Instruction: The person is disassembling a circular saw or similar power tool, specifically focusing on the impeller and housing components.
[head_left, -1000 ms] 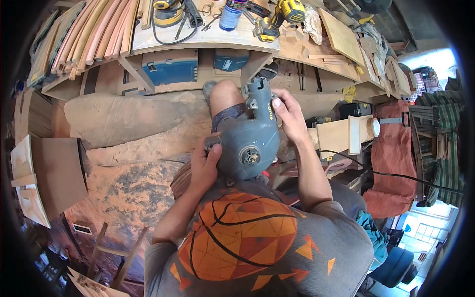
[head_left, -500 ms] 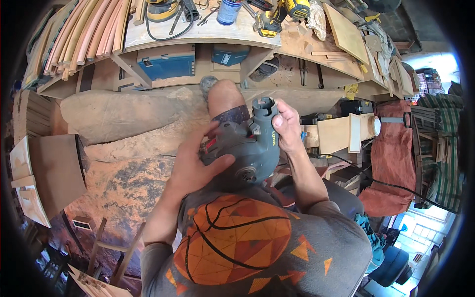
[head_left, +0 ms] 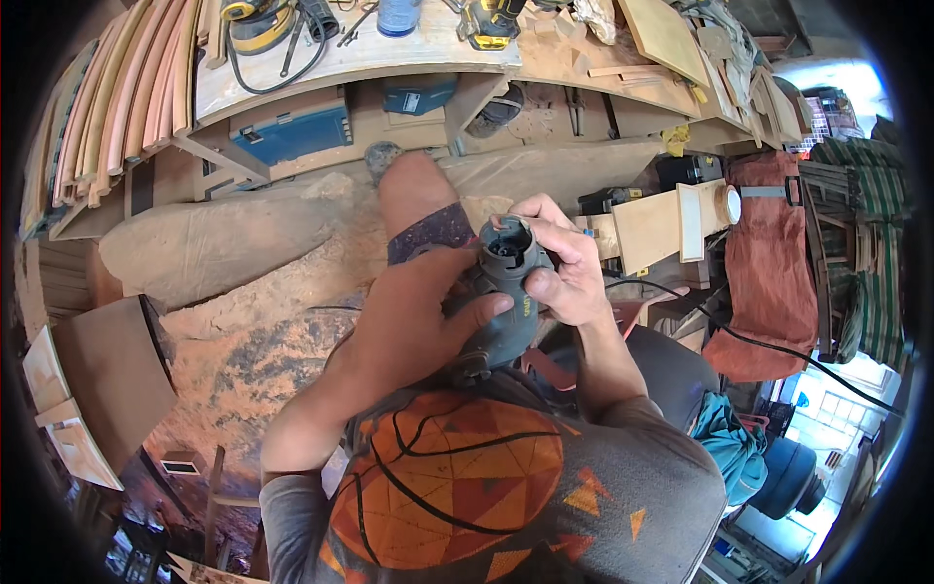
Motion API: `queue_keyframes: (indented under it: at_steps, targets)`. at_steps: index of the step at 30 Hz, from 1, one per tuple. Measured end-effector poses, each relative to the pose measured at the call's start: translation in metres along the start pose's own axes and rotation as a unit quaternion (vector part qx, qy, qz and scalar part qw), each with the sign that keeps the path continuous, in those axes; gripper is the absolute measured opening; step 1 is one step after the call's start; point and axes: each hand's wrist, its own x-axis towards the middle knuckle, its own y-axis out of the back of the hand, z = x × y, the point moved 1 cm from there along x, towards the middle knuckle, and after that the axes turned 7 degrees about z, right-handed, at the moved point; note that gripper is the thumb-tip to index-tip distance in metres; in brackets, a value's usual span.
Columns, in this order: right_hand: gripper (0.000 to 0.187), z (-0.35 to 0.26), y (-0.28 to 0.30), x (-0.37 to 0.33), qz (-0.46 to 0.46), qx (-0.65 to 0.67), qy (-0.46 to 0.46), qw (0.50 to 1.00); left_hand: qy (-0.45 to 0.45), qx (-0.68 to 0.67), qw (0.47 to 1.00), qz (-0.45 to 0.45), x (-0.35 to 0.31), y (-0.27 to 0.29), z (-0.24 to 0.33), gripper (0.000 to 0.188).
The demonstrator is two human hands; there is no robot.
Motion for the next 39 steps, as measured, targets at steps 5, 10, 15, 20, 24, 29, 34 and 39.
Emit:
queue_keyframes:
  at_steps: [5, 10, 15, 20, 24, 29, 34, 39]
  targets:
    - [0.070, -0.004, -0.016, -0.006, 0.005, 0.199, -0.093, 0.976, -0.043, 0.006, 0.999, 0.016, -0.008, -0.007, -0.005, 0.045]
    - [0.067, -0.009, -0.016, 0.002, -0.014, 0.180, -0.071, 0.981, -0.058, -0.002, 0.998, 0.037, -0.014, -0.004, -0.006, 0.042]
    - [0.047, -0.029, -0.015, 0.006, -0.025, 0.082, -0.080, 0.993, -0.061, -0.040, 0.995, 0.069, -0.016, -0.007, -0.010, 0.036]
    - [0.035, -0.046, -0.031, -0.002, 0.050, 0.037, -0.109, 0.992, -0.048, -0.065, 0.994, 0.074, -0.019, -0.013, -0.016, 0.033]
    - [0.032, -0.045, -0.032, -0.005, 0.044, 0.062, -0.106, 0.991, -0.085, -0.034, 0.993, 0.074, -0.025, -0.012, -0.015, 0.032]
    - [0.029, -0.045, -0.034, -0.003, 0.055, 0.034, -0.143, 0.988, -0.070, -0.048, 0.994, 0.066, -0.022, -0.007, -0.010, 0.030]
    - [0.031, -0.041, -0.026, 0.005, 0.033, 0.018, -0.160, 0.986, -0.074, -0.071, 0.992, 0.067, -0.018, -0.010, -0.017, 0.031]
    - [0.048, -0.026, -0.013, 0.010, -0.030, 0.232, -0.169, 0.957, -0.054, -0.078, 0.992, 0.088, -0.016, -0.015, -0.018, 0.036]
